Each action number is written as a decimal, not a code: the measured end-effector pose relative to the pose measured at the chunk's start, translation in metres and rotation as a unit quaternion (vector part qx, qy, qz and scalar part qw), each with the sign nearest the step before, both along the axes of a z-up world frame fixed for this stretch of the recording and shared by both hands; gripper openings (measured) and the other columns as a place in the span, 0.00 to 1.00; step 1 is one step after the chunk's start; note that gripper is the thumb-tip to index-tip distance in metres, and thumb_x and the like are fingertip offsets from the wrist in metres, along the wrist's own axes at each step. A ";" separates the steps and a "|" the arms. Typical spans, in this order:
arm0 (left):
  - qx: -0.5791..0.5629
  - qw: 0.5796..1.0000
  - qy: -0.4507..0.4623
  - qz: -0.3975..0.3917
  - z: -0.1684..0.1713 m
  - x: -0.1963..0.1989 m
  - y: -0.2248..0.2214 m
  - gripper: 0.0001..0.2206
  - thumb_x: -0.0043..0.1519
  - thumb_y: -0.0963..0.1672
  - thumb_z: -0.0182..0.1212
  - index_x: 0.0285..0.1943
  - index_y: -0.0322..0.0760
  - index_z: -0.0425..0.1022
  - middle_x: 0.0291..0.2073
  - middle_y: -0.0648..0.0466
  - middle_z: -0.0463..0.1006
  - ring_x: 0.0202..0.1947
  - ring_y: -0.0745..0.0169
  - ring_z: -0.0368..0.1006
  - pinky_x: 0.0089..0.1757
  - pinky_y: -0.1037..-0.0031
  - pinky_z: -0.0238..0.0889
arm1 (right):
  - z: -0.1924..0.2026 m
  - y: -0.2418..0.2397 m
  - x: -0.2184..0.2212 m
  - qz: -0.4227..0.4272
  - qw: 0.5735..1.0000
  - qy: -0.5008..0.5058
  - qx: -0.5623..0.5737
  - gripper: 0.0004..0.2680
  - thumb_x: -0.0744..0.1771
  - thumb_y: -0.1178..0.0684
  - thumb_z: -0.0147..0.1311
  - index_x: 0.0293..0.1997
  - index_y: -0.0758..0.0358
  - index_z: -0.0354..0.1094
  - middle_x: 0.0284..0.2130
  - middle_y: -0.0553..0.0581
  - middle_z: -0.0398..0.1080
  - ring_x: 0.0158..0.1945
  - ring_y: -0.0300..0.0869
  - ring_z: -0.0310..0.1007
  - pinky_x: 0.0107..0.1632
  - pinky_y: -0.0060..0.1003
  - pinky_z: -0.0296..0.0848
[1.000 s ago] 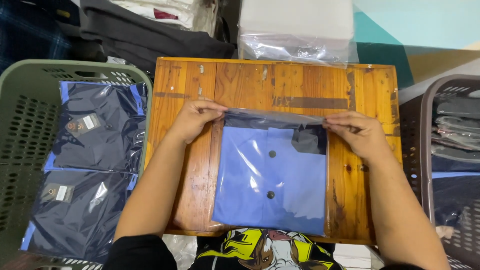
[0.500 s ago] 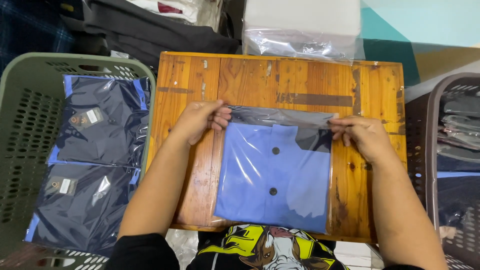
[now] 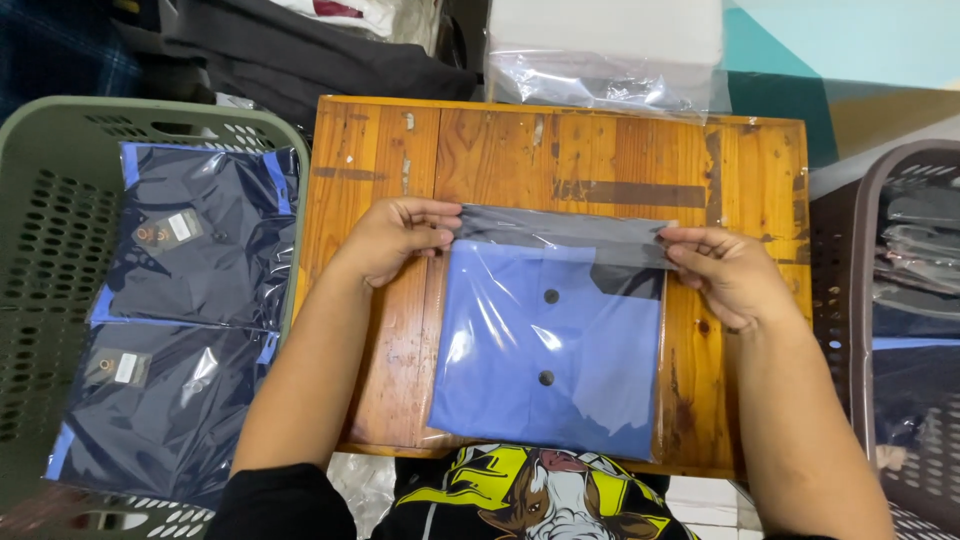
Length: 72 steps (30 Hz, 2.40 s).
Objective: The person folds two shirts on a wooden table and places each one into an individual clear plastic bag.
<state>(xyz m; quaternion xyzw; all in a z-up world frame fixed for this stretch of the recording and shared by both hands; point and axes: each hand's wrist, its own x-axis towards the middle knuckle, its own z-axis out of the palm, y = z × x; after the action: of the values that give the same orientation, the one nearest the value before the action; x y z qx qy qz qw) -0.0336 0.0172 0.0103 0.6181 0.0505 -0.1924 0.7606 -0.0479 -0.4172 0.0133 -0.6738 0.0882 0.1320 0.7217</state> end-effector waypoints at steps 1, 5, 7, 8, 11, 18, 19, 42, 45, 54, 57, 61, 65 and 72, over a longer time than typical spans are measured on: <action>0.031 0.999 0.028 -0.008 0.010 -0.001 -0.001 0.20 0.54 0.33 0.67 0.57 0.29 0.78 0.45 0.45 0.84 0.34 0.64 0.80 0.35 0.81 0.76 | 0.006 0.001 0.001 -0.014 0.998 0.055 0.002 0.09 0.65 0.66 0.57 0.49 0.65 0.74 0.39 0.57 0.77 0.32 0.34 0.70 0.28 0.22 0.59; 0.047 0.998 0.039 -0.010 0.007 -0.002 0.001 0.21 0.55 0.32 0.65 0.58 0.30 0.78 0.47 0.44 0.81 0.36 0.63 0.78 0.38 0.79 0.75 | 0.007 0.005 0.000 -0.040 0.995 0.088 -0.017 0.10 0.65 0.67 0.57 0.49 0.65 0.75 0.40 0.62 0.77 0.34 0.36 0.71 0.29 0.22 0.62; 0.095 0.995 0.041 -0.010 0.021 -0.004 -0.003 0.21 0.56 0.33 0.66 0.59 0.33 0.78 0.48 0.47 0.82 0.35 0.66 0.78 0.41 0.81 0.74 | 0.026 0.018 -0.008 -0.038 0.992 0.072 -0.100 0.11 0.65 0.65 0.59 0.52 0.62 0.76 0.30 0.55 0.72 0.28 0.34 0.65 0.26 0.23 0.61; 0.142 0.989 0.042 -0.010 0.028 -0.005 -0.005 0.21 0.56 0.34 0.67 0.60 0.35 0.79 0.48 0.50 0.84 0.33 0.70 0.78 0.45 0.83 0.74 | 0.036 0.025 -0.011 -0.036 0.981 0.055 -0.182 0.12 0.65 0.63 0.62 0.54 0.59 0.77 0.21 0.49 0.67 0.23 0.32 0.60 0.24 0.23 0.60; 0.123 0.991 -0.055 0.001 -0.007 -0.004 0.006 0.22 0.54 0.33 0.68 0.59 0.34 0.79 0.40 0.46 0.82 0.27 0.65 0.78 0.27 0.82 0.76 | -0.003 0.010 -0.020 -0.029 0.979 -0.102 -0.174 0.13 0.65 0.67 0.63 0.54 0.64 0.74 0.35 0.55 0.73 0.32 0.35 0.72 0.30 0.25 0.67; 0.228 0.962 -0.146 -0.011 -0.002 -0.005 0.002 0.22 0.52 0.33 0.71 0.56 0.39 0.82 0.44 0.48 0.78 0.29 0.62 0.80 0.25 0.79 0.75 | -0.041 0.007 -0.017 -0.039 0.899 -0.210 -0.381 0.12 0.64 0.58 0.72 0.52 0.54 0.79 0.36 0.47 0.72 0.36 0.34 0.75 0.36 0.22 0.73; 0.278 0.947 -0.163 -0.016 0.000 -0.006 0.002 0.24 0.51 0.34 0.72 0.58 0.43 0.81 0.45 0.50 0.78 0.30 0.61 0.79 0.29 0.75 0.75 | -0.047 0.005 -0.018 -0.044 0.852 -0.267 -0.448 0.13 0.64 0.54 0.74 0.53 0.51 0.79 0.36 0.46 0.72 0.36 0.37 0.75 0.39 0.27 0.73; 0.574 0.695 -0.326 -0.286 0.051 -0.066 -0.089 0.33 0.66 0.62 0.37 0.79 0.55 0.56 0.79 0.42 0.44 0.76 0.21 0.34 0.65 0.30 0.30 | 0.031 0.086 -0.053 0.293 0.712 -0.145 -0.622 0.31 0.66 0.22 0.39 0.78 0.34 0.42 0.79 0.60 0.31 0.78 0.67 0.23 0.73 0.69 0.31; 0.588 0.685 -0.336 -0.268 0.039 -0.063 -0.088 0.34 0.64 0.65 0.37 0.78 0.62 0.56 0.80 0.48 0.45 0.77 0.25 0.36 0.66 0.34 0.34 | 0.028 0.085 -0.050 0.300 0.686 -0.126 -0.651 0.33 0.63 0.17 0.38 0.78 0.26 0.39 0.79 0.55 0.29 0.79 0.64 0.24 0.70 0.76 0.35; 0.541 0.729 -0.365 -0.206 0.021 -0.082 -0.058 0.28 0.70 0.58 0.37 0.80 0.60 0.51 0.79 0.43 0.46 0.77 0.29 0.37 0.65 0.33 0.29 | -0.015 0.011 -0.070 0.116 0.662 -0.409 -0.617 0.19 0.68 0.50 0.56 0.69 0.44 0.66 0.73 0.54 0.59 0.78 0.46 0.50 0.73 0.48 0.44; 0.555 0.695 -0.443 -0.112 0.012 -0.112 -0.032 0.20 0.68 0.49 0.49 0.70 0.53 0.69 0.68 0.46 0.68 0.73 0.44 0.55 0.60 0.42 0.41 | -0.014 -0.017 -0.096 0.168 0.656 -0.376 -0.633 0.27 0.62 0.58 0.53 0.70 0.35 0.61 0.77 0.48 0.52 0.78 0.55 0.47 0.66 0.59 0.51; 0.421 0.785 -0.381 -0.248 0.048 -0.147 -0.005 0.31 0.53 0.56 0.68 0.66 0.49 0.72 0.70 0.52 0.62 0.72 0.43 0.49 0.60 0.40 0.41 | -0.006 -0.017 -0.118 0.276 0.731 -0.361 -0.509 0.29 0.61 0.56 0.60 0.71 0.34 0.59 0.78 0.43 0.45 0.78 0.57 0.46 0.62 0.57 0.52; 0.421 0.801 -0.294 -0.309 0.027 -0.159 0.031 0.53 0.43 0.54 0.84 0.79 0.56 0.53 0.80 0.55 0.44 0.79 0.43 0.32 0.64 0.39 0.33 | -0.006 -0.017 -0.120 0.281 0.749 -0.393 -0.453 0.19 0.64 0.48 0.60 0.64 0.42 0.69 0.74 0.47 0.56 0.77 0.57 0.51 0.65 0.59 0.57; 0.453 0.797 -0.140 -0.374 0.096 -0.167 -0.001 0.61 0.37 0.61 0.77 0.81 0.57 0.43 0.81 0.52 0.27 0.78 0.42 0.17 0.67 0.42 0.13 | 0.007 0.021 -0.099 0.189 0.729 -0.497 -0.431 0.08 0.70 0.48 0.47 0.49 0.53 0.72 0.60 0.53 0.71 0.70 0.55 0.67 0.66 0.53 0.58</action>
<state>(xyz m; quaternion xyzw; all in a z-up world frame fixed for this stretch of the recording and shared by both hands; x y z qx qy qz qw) -0.2007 0.0163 0.1060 0.8828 -0.2104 -0.3285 0.2617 -0.1473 -0.3966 0.0205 -0.8846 -0.3649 -0.1402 0.2545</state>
